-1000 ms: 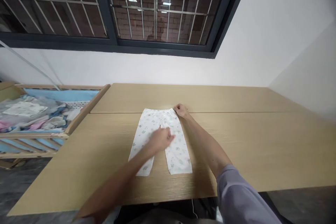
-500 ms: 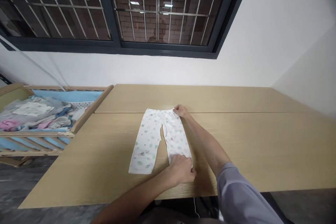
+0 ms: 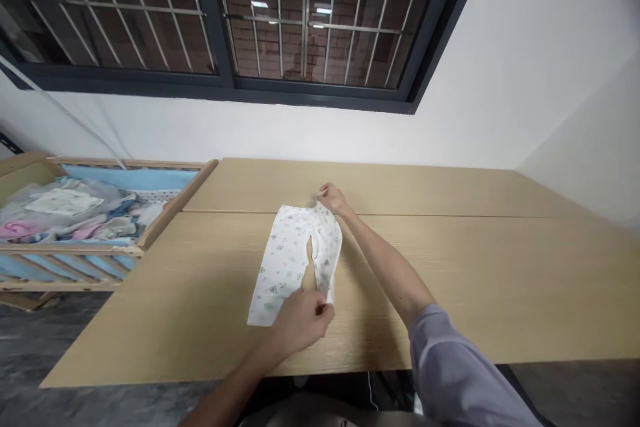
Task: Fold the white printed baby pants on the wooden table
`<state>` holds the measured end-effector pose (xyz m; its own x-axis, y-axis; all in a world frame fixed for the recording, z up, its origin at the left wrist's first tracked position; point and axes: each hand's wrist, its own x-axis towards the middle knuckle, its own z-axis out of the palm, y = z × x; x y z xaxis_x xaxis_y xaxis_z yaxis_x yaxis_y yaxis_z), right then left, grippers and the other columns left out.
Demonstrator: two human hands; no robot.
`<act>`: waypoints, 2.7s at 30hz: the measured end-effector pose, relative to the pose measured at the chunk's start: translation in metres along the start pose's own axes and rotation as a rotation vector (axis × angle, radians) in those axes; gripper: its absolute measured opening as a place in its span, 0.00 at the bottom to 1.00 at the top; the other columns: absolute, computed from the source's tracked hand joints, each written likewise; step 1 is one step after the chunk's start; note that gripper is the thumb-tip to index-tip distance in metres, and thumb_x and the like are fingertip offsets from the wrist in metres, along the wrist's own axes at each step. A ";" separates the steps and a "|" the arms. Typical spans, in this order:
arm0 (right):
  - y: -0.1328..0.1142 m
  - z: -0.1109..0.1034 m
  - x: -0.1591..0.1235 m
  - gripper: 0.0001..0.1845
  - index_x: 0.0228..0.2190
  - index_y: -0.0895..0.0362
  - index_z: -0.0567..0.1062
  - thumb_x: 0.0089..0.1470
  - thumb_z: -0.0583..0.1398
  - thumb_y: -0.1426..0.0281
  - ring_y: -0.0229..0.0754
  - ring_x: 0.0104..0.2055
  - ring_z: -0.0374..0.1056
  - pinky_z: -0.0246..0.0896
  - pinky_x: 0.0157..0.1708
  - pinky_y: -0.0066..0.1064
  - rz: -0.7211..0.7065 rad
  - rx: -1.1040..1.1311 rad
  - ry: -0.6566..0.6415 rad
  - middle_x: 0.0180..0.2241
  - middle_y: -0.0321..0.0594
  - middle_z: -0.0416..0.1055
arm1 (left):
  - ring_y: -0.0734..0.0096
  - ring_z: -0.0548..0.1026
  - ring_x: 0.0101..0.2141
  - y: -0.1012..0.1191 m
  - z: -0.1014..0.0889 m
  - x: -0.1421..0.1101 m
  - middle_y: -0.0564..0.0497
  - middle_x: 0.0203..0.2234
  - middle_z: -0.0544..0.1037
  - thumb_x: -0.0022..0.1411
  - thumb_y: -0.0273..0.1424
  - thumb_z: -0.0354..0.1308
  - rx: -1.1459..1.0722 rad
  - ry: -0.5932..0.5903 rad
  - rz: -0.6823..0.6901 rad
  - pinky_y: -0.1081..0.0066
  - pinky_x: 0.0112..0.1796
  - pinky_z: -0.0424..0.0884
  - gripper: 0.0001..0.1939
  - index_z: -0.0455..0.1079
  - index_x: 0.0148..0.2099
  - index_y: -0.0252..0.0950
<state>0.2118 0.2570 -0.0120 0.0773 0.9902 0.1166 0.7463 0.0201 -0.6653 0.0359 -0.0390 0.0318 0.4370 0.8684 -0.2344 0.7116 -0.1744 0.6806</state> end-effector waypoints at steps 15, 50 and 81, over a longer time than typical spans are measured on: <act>-0.081 0.110 0.000 0.13 0.42 0.54 0.67 0.53 0.58 0.71 0.49 0.48 0.69 0.53 0.54 0.42 -0.032 -0.042 -0.041 0.41 0.43 0.76 | 0.67 0.75 0.27 -0.082 -0.035 -0.061 0.51 0.20 0.77 0.62 0.35 0.45 0.052 0.180 -0.335 0.69 0.31 0.58 0.19 0.63 0.20 0.38; -0.069 0.077 -0.235 0.31 0.67 0.60 0.57 0.70 0.52 0.60 0.45 0.73 0.42 0.44 0.70 0.42 -1.340 -0.121 -0.718 0.69 0.52 0.53 | 0.40 0.70 0.59 -0.081 0.065 -0.083 0.33 0.56 0.75 0.65 0.36 0.54 0.750 0.354 -0.139 0.46 0.58 0.66 0.24 0.72 0.59 0.31; -0.029 0.080 -0.005 0.35 0.70 0.55 0.52 0.68 0.48 0.56 0.43 0.74 0.36 0.25 0.72 0.38 -0.852 -0.296 -0.532 0.73 0.38 0.40 | 0.43 0.67 0.62 -0.081 0.041 -0.082 0.36 0.59 0.73 0.71 0.31 0.48 0.717 0.157 -0.011 0.46 0.59 0.67 0.19 0.75 0.58 0.35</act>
<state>0.1372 0.2627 -0.0521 -0.7975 0.5988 0.0742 0.5548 0.7761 -0.2998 -0.0351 -0.1152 -0.0320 0.3825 0.9185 -0.0997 0.9239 -0.3799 0.0449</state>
